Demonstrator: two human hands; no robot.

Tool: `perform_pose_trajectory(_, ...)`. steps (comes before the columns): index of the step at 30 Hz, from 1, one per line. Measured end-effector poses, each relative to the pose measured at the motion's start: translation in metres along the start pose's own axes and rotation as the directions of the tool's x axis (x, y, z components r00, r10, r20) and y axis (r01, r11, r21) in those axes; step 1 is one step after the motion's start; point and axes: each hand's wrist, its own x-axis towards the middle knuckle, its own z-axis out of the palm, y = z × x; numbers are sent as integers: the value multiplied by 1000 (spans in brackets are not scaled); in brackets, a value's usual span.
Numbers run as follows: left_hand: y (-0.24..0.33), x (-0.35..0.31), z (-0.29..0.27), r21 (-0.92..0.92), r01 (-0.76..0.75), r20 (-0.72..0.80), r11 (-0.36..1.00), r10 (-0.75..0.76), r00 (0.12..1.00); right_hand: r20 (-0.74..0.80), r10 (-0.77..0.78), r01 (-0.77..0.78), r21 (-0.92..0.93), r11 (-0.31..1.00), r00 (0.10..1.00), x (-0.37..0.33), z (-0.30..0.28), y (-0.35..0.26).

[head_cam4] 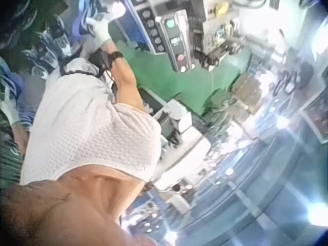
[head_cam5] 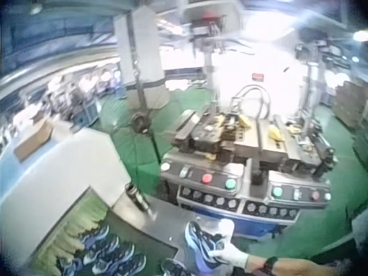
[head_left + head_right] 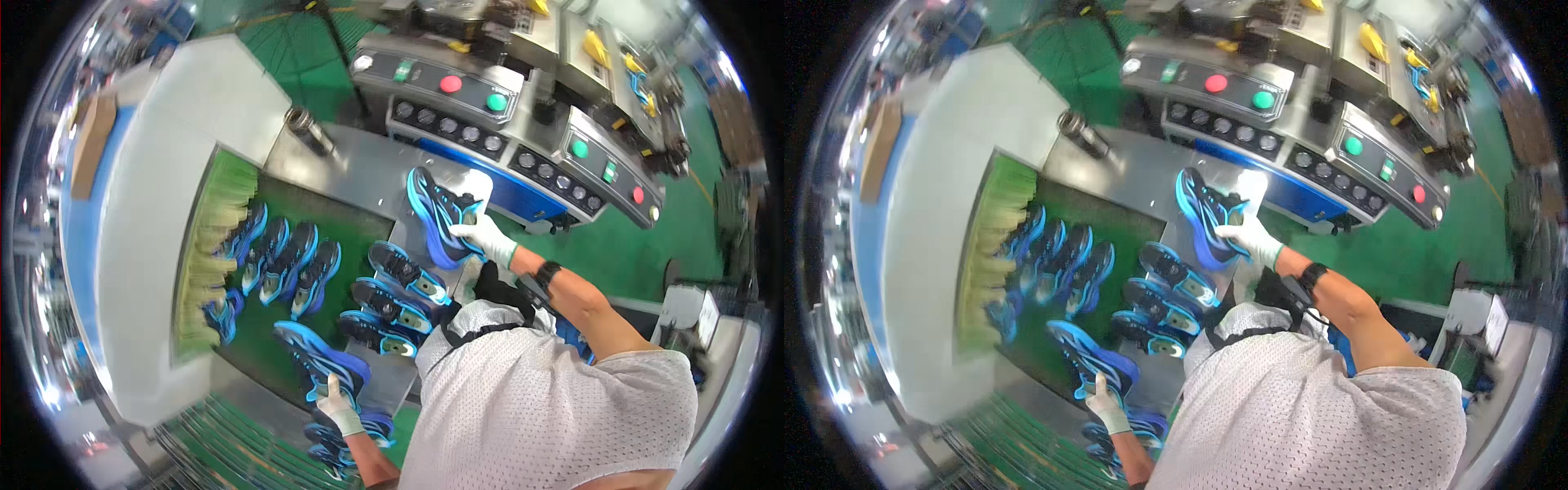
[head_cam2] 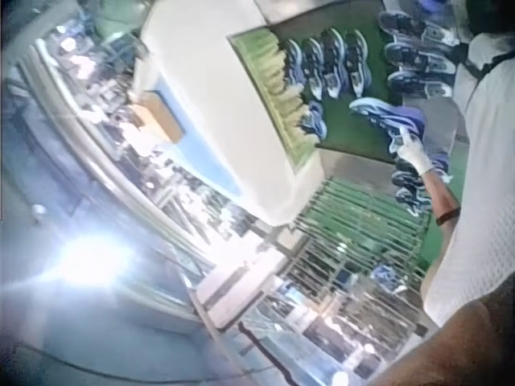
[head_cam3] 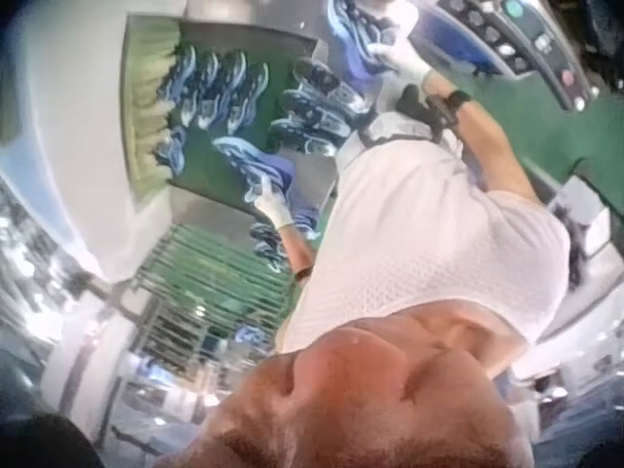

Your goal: Loading blue and black shoes from a conveyor belt into an industrial manufacturing machine.

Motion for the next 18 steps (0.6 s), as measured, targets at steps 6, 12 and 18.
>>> perform_pose_trajectory(6, 107, -20, 159, 181, -532, 654, 827, 302, 693, 25, -51, 30, 529, 848, 998, -100, -73, 18)
perform_pose_trajectory(12, 100, -173, 317, -311, -575, 929, 757, 369, -17, -400, -70, 281, 497, 821, 914, -240, -158, 37)
perform_pose_trajectory(18, 77, -380, 332, -245, -479, 887, 843, -5, -462, -848, 107, 577, 440, 688, 519, -415, -211, 93)
